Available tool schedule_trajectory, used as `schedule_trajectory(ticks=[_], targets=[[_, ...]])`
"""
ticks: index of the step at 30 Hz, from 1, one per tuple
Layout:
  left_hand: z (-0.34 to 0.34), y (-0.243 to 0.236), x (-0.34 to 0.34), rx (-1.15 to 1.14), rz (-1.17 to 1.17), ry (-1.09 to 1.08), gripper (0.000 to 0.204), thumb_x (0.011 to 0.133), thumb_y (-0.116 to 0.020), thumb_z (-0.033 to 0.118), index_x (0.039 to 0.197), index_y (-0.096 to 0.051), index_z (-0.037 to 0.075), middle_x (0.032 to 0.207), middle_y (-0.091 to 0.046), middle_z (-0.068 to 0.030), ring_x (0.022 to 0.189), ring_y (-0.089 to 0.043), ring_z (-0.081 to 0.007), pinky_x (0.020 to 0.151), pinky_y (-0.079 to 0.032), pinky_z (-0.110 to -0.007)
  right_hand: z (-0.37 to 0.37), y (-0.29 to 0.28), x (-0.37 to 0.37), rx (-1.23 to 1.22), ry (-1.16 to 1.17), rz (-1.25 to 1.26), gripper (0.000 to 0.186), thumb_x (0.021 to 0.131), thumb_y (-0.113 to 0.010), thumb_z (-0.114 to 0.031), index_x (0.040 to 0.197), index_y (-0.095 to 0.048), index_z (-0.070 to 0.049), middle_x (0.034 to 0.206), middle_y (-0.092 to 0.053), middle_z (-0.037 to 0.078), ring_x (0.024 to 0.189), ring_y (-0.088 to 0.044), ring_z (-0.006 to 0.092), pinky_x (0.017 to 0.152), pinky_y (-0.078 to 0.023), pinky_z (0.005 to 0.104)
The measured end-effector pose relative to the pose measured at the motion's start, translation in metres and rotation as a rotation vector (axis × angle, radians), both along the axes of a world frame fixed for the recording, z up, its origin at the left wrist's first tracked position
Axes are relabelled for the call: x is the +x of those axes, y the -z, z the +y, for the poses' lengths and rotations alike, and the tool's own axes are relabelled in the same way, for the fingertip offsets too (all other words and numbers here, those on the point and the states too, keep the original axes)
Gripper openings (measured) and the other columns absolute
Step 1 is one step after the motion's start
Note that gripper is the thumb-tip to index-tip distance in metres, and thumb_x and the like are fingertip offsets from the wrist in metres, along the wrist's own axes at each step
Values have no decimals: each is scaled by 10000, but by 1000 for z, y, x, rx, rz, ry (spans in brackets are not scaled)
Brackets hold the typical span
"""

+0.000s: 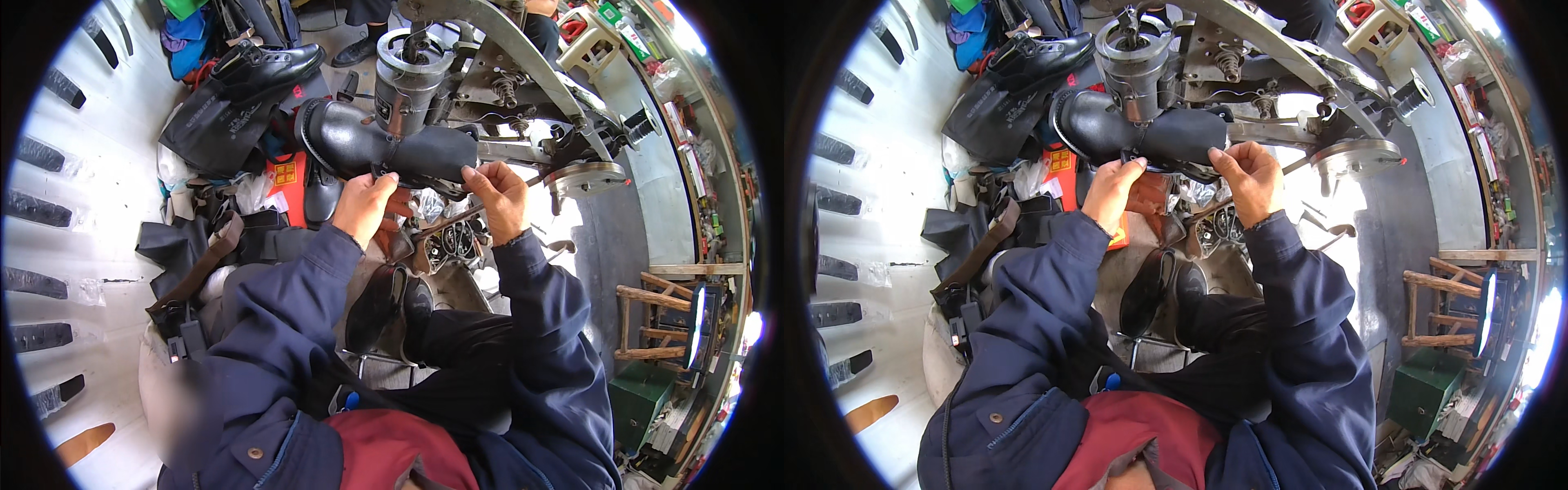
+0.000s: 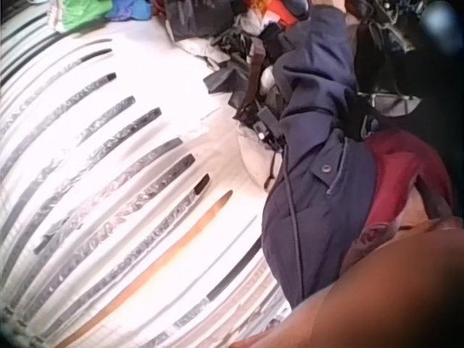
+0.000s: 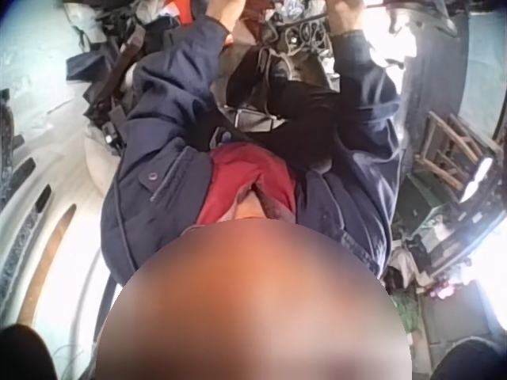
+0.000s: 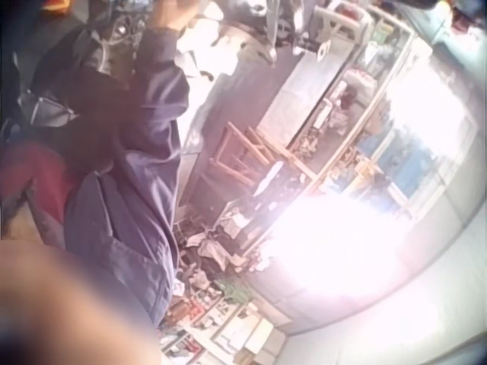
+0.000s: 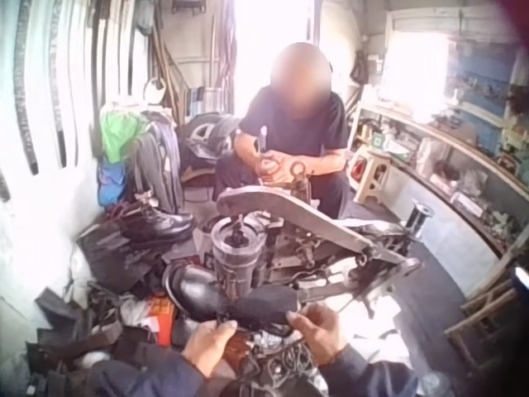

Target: The person operates a heavy-duty sewing machine to stitch a black leather shoe. They guide the shoe around the machine's arm, rotating it to sew different sections of the upper. The person adjusts the shoe's position frequently to align the stitching path.

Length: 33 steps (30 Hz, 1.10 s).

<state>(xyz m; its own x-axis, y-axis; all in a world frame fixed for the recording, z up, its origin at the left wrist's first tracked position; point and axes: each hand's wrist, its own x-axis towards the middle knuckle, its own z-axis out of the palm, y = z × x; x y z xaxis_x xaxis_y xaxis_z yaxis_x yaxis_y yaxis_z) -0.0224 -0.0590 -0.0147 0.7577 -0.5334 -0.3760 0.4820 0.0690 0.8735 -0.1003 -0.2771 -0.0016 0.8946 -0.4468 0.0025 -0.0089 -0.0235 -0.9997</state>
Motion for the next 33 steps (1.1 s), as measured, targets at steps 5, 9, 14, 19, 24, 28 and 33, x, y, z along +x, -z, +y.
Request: schedule_trajectory(ticks=[5,9,14,19,24,28,33], targets=[[0,7,-1,-41,-15,-5,330,1018,-540,314,1134,-643,23,1012,-710,-87,835,-730,-198,572,-537,-263,4,-3,-1,-48,65,32,231,891,-783,-190,883,-670,11,783,-664,12,702,-575,55,658,-452,201],[1,9,-1,-42,-8,4,331,1018,-545,327,1117,-649,28,1020,-711,-83,844,-728,-190,574,-526,-252,8,-9,-2,19,72,15,198,891,-778,-174,889,-692,3,793,-689,31,726,-630,92,728,-489,223],[0,8,-3,-33,-16,-13,333,1017,-548,335,1108,-652,32,1021,-713,-80,842,-728,-183,578,-523,-252,9,-12,-1,55,77,20,190,885,-779,-171,897,-708,5,788,-696,34,714,-626,92,719,-479,221],[-1,7,-2,-34,-14,-9,328,1017,-549,329,1099,-655,29,1014,-716,-77,843,-728,-178,580,-522,-248,6,-11,-2,21,73,69,191,880,-782,-174,888,-717,5,802,-709,41,722,-616,83,716,-469,217],[-1,5,-3,-35,-18,-8,336,1022,-539,317,1097,-652,9,1008,-717,-88,835,-729,-195,594,-539,-266,6,-10,-4,-47,98,67,179,888,-772,-167,900,-714,2,818,-712,38,734,-617,78,716,-470,214],[-3,2,-5,-14,-25,-12,353,1028,-524,300,1104,-642,-24,995,-719,-121,821,-734,-235,612,-576,-301,9,-12,1,106,105,-106,208,878,-782,-120,968,-661,24,831,-669,11,750,-602,63,702,-489,205],[-4,1,-4,-16,-27,-8,354,1031,-514,298,1109,-642,-22,999,-721,-117,807,-735,-226,614,-571,-290,9,-22,5,-2,124,-67,207,879,-773,-136,983,-682,18,780,-656,-7,673,-562,43,618,-445,190]])
